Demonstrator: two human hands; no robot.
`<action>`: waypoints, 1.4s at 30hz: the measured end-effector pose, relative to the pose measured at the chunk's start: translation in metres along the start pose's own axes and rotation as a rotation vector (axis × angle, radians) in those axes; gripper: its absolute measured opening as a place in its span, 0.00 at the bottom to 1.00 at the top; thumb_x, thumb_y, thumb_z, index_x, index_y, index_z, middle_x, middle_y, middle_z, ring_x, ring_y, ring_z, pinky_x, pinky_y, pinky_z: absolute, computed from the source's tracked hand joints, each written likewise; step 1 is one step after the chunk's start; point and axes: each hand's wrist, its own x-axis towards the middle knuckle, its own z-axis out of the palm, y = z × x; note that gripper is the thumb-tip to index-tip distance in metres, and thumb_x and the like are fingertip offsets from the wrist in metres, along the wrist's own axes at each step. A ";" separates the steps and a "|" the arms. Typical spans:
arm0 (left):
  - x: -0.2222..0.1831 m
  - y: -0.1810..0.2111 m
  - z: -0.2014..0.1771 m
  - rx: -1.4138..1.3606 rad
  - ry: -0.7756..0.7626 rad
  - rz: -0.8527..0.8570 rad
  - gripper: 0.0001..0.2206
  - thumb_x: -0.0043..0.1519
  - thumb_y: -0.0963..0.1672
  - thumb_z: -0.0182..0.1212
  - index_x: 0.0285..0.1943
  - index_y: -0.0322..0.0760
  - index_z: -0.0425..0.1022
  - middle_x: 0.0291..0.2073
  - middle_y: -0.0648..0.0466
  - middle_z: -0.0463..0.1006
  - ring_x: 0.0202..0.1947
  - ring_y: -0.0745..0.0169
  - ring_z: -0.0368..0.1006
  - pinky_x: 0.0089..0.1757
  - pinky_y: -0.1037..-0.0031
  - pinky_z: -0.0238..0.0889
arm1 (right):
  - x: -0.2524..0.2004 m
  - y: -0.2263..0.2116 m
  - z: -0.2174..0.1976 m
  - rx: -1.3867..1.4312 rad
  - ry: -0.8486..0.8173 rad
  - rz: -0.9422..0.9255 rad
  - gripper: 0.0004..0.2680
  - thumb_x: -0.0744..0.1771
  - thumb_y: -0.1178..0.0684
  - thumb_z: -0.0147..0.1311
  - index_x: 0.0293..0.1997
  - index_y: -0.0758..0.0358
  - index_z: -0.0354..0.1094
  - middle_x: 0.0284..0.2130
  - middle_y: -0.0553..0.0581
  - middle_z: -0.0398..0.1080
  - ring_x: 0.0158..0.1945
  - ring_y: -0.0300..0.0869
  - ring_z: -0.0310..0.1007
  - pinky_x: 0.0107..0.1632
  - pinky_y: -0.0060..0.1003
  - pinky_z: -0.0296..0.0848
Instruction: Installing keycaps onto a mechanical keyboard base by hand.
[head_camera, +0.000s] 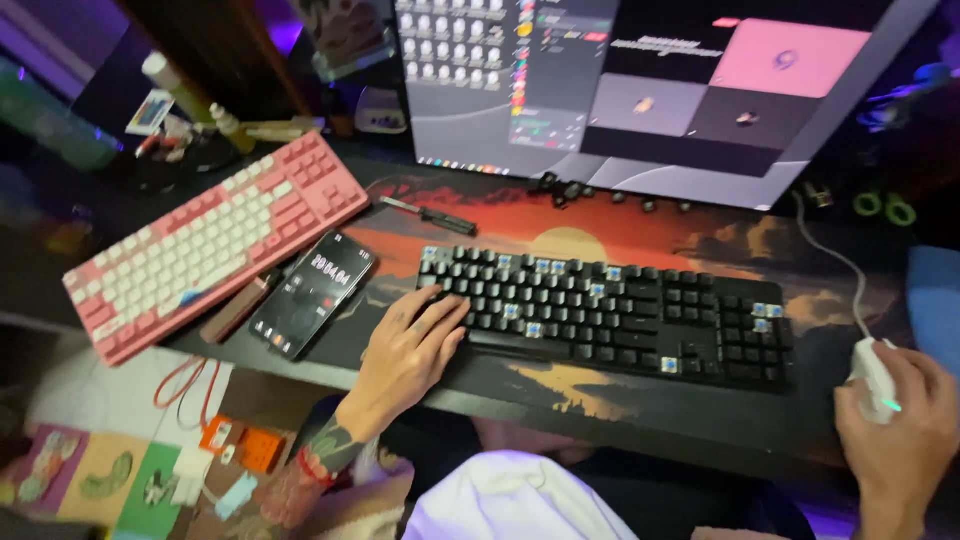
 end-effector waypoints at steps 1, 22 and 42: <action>0.001 0.001 -0.003 0.002 -0.006 -0.015 0.15 0.81 0.44 0.67 0.73 0.32 0.86 0.67 0.48 0.87 0.71 0.38 0.80 0.67 0.48 0.75 | 0.000 -0.003 -0.001 0.006 -0.012 -0.009 0.23 0.74 0.70 0.69 0.84 0.74 0.88 0.76 0.77 0.79 0.76 0.70 0.82 0.83 0.64 0.81; 0.188 -0.105 0.185 0.076 -0.229 0.026 0.16 0.67 0.38 0.67 0.64 0.38 0.81 0.45 0.43 0.82 0.41 0.34 0.80 0.39 0.47 0.74 | 0.001 -0.003 -0.003 -0.010 0.008 -0.037 0.22 0.74 0.71 0.70 0.83 0.76 0.89 0.77 0.78 0.80 0.77 0.70 0.84 0.78 0.64 0.85; 0.172 -0.054 0.011 -1.156 -0.506 -0.307 0.15 0.83 0.43 0.57 0.74 0.38 0.86 0.62 0.46 0.77 0.51 0.58 0.91 0.62 0.70 0.87 | 0.004 -0.014 -0.010 0.015 -0.035 0.011 0.21 0.75 0.71 0.68 0.84 0.80 0.87 0.77 0.79 0.78 0.78 0.72 0.81 0.78 0.66 0.83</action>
